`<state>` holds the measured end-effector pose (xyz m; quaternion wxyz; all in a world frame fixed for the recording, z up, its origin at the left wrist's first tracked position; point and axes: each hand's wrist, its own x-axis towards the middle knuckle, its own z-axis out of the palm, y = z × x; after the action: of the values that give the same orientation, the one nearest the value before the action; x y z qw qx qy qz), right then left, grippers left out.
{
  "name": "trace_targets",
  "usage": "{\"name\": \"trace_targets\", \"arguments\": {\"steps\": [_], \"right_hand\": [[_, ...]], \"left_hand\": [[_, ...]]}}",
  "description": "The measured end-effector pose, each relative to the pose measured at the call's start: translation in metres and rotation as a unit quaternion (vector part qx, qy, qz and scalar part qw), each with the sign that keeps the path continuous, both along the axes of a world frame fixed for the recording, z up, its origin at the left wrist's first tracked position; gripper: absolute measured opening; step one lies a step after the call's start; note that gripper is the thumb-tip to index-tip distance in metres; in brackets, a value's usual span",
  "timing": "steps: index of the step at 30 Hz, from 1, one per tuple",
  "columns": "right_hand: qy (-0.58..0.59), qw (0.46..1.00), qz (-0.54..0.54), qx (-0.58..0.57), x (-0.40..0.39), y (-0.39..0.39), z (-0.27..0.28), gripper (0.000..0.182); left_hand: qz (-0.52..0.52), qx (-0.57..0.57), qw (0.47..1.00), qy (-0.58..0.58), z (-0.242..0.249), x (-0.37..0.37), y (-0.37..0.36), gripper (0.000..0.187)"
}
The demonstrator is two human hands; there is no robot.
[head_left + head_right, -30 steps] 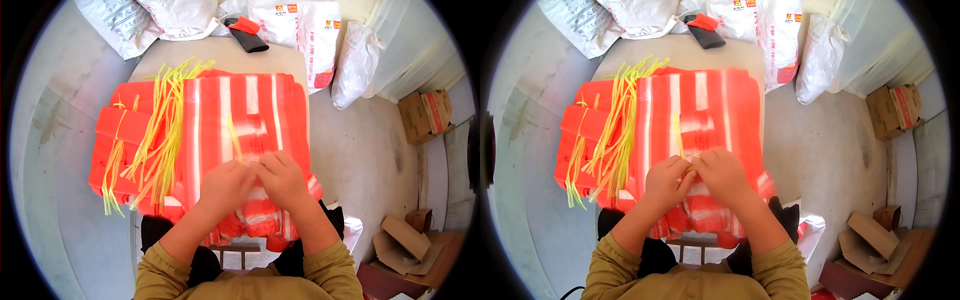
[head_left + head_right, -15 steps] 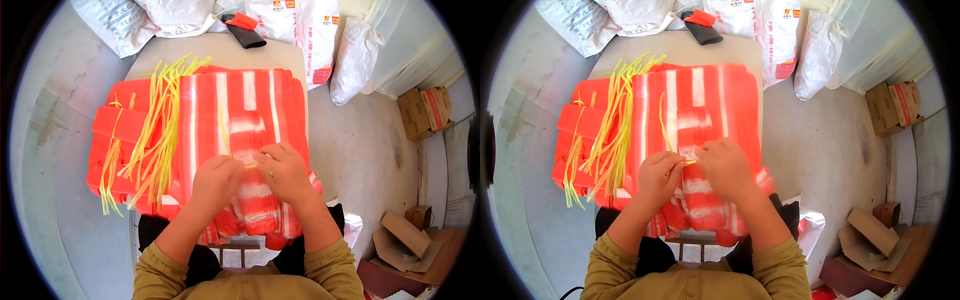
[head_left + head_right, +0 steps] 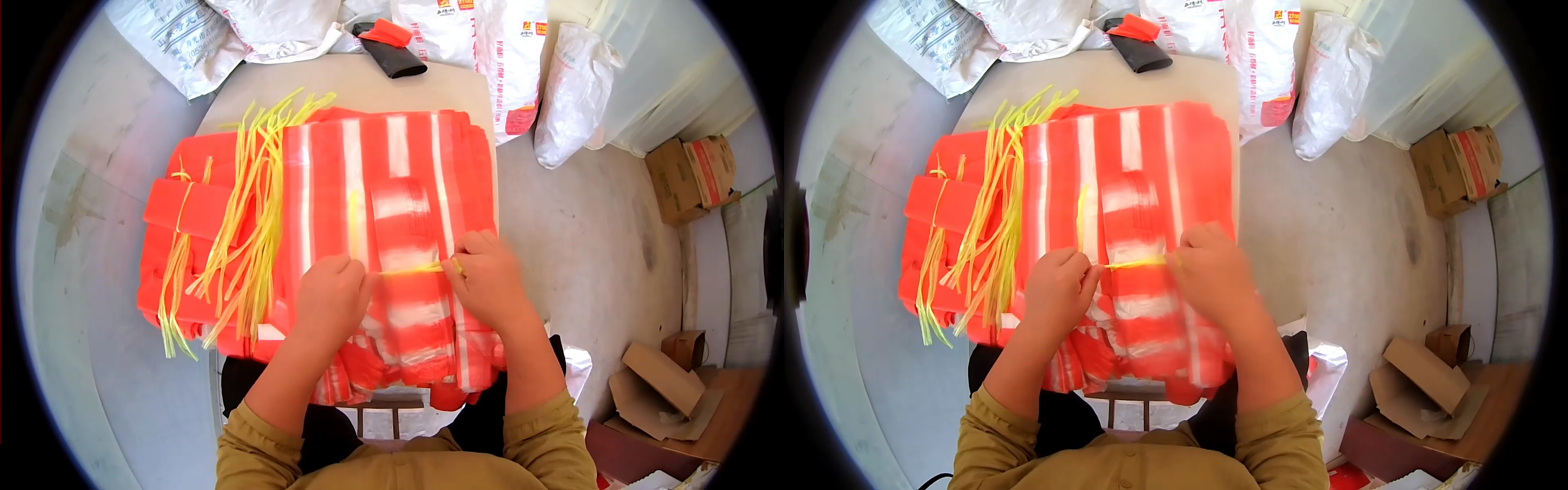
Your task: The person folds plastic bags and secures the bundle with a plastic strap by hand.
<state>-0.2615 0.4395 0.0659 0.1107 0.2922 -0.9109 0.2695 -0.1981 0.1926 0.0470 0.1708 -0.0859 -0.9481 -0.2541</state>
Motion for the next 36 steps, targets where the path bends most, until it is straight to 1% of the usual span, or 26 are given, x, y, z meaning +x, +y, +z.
{"name": "trace_targets", "arguments": {"steps": [2,5,6,8,11,14,17,19,20,22,25,26,29,32,35,36], "right_hand": [[-0.04,0.999,-0.014,0.026,-0.002,-0.002,-0.004,0.014],[-0.059,0.996,-0.02,-0.063,0.0,-0.004,-0.001,0.016],[-0.113,0.986,-0.005,-0.12,0.003,-0.007,0.0,0.019],[-0.216,0.948,0.026,-0.233,0.007,-0.017,0.001,0.026],[-0.388,0.907,0.027,-0.163,0.007,-0.026,0.001,0.02],[-0.332,0.932,0.048,-0.135,0.011,-0.035,0.005,0.016],[-0.318,0.93,0.035,-0.18,0.018,-0.045,0.005,0.012],[-0.247,0.953,0.068,-0.161,0.017,-0.047,-0.004,0.011],[-0.21,0.962,0.084,-0.152,0.016,-0.047,-0.007,0.011],[-0.223,0.96,0.077,-0.153,0.016,-0.048,-0.007,0.012],[-0.248,0.953,0.066,-0.163,0.016,-0.049,-0.008,0.013],[-0.258,0.95,0.062,-0.168,0.016,-0.048,-0.008,0.013],[-0.281,0.95,0.073,-0.11,0.013,-0.046,-0.005,0.014],[-0.277,0.949,0.102,-0.109,0.011,-0.046,-0.001,0.012],[-0.315,0.93,0.08,-0.173,0.013,-0.047,-0.004,0.011],[-0.324,0.93,0.067,-0.158,0.013,-0.047,0.0,0.011]], "left_hand": [[0.005,-0.01,1.0,-0.015,-0.002,0.0,-0.001,0.021],[0.014,0.003,1.0,-0.026,-0.001,0.001,0.0,0.019],[0.014,0.013,1.0,-0.025,0.0,0.002,0.001,0.018],[0.009,0.038,0.999,-0.015,0.004,0.002,0.004,0.015],[-0.012,0.069,0.998,0.009,0.007,0.005,0.008,0.011],[-0.046,0.081,0.995,0.035,0.007,0.007,0.007,0.011],[-0.099,0.101,0.988,0.055,0.008,0.008,0.008,0.017],[-0.147,0.104,0.981,0.073,0.004,0.009,0.01,0.022],[-0.159,0.143,0.974,0.073,0.005,0.009,0.014,0.025],[-0.182,0.219,0.956,0.075,0.005,0.012,0.022,0.032],[-0.125,0.181,0.961,0.169,-0.007,0.015,0.022,0.042],[-0.104,0.179,0.959,0.194,-0.015,0.014,0.022,0.048],[-0.071,0.116,0.983,0.126,0.008,0.002,0.021,0.047],[-0.093,0.102,0.986,0.094,0.01,-0.003,0.018,0.036],[-0.063,0.089,0.992,0.069,0.007,-0.001,0.015,0.022],[-0.06,0.114,0.99,0.058,0.003,-0.002,0.015,0.019]]}}
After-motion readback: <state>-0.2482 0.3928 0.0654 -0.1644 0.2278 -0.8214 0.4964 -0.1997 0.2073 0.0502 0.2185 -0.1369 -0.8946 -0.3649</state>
